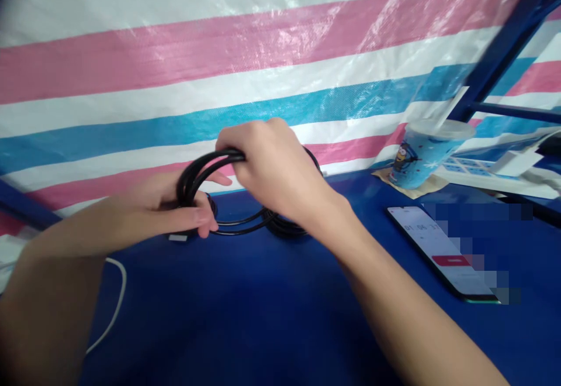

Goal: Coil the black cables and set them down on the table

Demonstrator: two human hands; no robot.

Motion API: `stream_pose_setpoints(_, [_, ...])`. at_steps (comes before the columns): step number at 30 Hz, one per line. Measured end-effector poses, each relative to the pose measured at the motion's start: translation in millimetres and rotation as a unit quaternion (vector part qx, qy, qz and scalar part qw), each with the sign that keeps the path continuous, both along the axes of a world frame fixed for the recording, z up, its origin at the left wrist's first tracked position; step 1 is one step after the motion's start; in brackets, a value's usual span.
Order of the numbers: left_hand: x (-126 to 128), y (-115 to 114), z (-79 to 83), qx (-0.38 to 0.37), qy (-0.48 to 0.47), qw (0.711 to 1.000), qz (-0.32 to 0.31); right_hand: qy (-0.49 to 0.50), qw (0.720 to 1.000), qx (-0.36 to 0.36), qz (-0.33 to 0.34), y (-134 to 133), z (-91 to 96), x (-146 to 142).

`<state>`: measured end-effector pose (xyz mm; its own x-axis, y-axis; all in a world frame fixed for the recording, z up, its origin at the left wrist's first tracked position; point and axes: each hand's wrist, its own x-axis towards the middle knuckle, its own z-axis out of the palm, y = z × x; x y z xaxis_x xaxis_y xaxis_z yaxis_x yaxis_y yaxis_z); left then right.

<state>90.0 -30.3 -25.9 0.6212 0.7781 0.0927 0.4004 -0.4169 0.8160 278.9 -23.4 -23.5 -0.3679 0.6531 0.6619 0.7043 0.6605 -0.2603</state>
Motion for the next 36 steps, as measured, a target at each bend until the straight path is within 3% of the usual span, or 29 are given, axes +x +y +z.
stream_pose_setpoints(2, [7,-1,-2.7,0.004,0.014,0.998,0.065,-0.074,0.997,0.028,-0.009,-5,-4.7,-6])
stream_pose_setpoints(4, [12,-2,-4.3,0.007,-0.044,0.992,0.12,-0.086,0.995,0.049,-0.009,-8,-8.1,-13])
stream_pose_setpoints(7, [13,-6,0.0,0.004,-0.217,0.963,0.16,0.038,0.999,0.031,-0.008,-9,-6.6,-16])
stream_pose_setpoints(9, [11,-10,6.7,0.012,-0.331,0.925,0.187,0.162,0.983,-0.075,0.047,-6,-3.6,-14])
stream_pose_setpoints(10, [10,-12,10.3,0.016,-0.37,0.907,0.199,0.222,0.958,-0.152,0.101,-4,-2.6,-13])
stream_pose_setpoints(12, [10,-17,16.1,0.017,-0.412,0.886,0.211,0.327,0.871,-0.295,0.216,2,-2.3,-12])
stream_pose_setpoints(14, [9,-20,18.8,-0.008,-0.413,0.889,0.2,0.395,0.796,-0.367,0.275,6,-3.4,-11])
stream_pose_setpoints(15, [9,-21,19.0,-0.026,-0.394,0.9,0.184,0.409,0.786,-0.374,0.275,6,-3.8,-11])
stream_pose_setpoints(16, [8,-21,18.4,-0.045,-0.366,0.915,0.165,0.404,0.798,-0.365,0.259,6,-3.8,-11])
stream_pose_setpoints(17, [7,-21,17.3,-0.064,-0.332,0.93,0.143,0.379,0.827,-0.343,0.234,5,-3.3,-10])
stream_pose_setpoints(19, [4,-19,14.3,-0.088,-0.254,0.958,0.104,0.275,0.901,-0.281,0.186,-1,-1.4,-11])
stream_pose_setpoints(21, [1,-18,11.5,-0.085,-0.186,0.975,0.083,0.147,0.954,-0.212,0.152,-7,0.6,-13])
stream_pose_setpoints(23, [1,-17,10.4,-0.058,-0.155,0.983,0.082,0.083,0.971,-0.173,0.145,-13,1.5,-15])
stream_pose_setpoints(25, [1,-17,12.0,-0.017,-0.189,0.976,0.106,0.117,0.961,-0.187,0.164,-15,1.6,-15])
stream_pose_setpoints(27, [1,-18,15.9,0.023,-0.277,0.951,0.136,0.205,0.926,-0.233,0.216,-14,1.4,-11])
stream_pose_setpoints(31, [2,-17,22.5,0.045,-0.465,0.865,0.181,0.293,0.83,-0.321,0.349,-6,-1.0,-1])
stream_pose_setpoints(34, [4,-10,20.1,-0.008,-0.56,0.805,0.194,0.309,0.754,-0.375,0.441,-3,-8.9,-5])
stream_pose_setpoints(36, [6,-3,15.1,-0.077,-0.605,0.766,0.204,0.35,0.719,-0.379,0.466,-3,-17.2,-17])
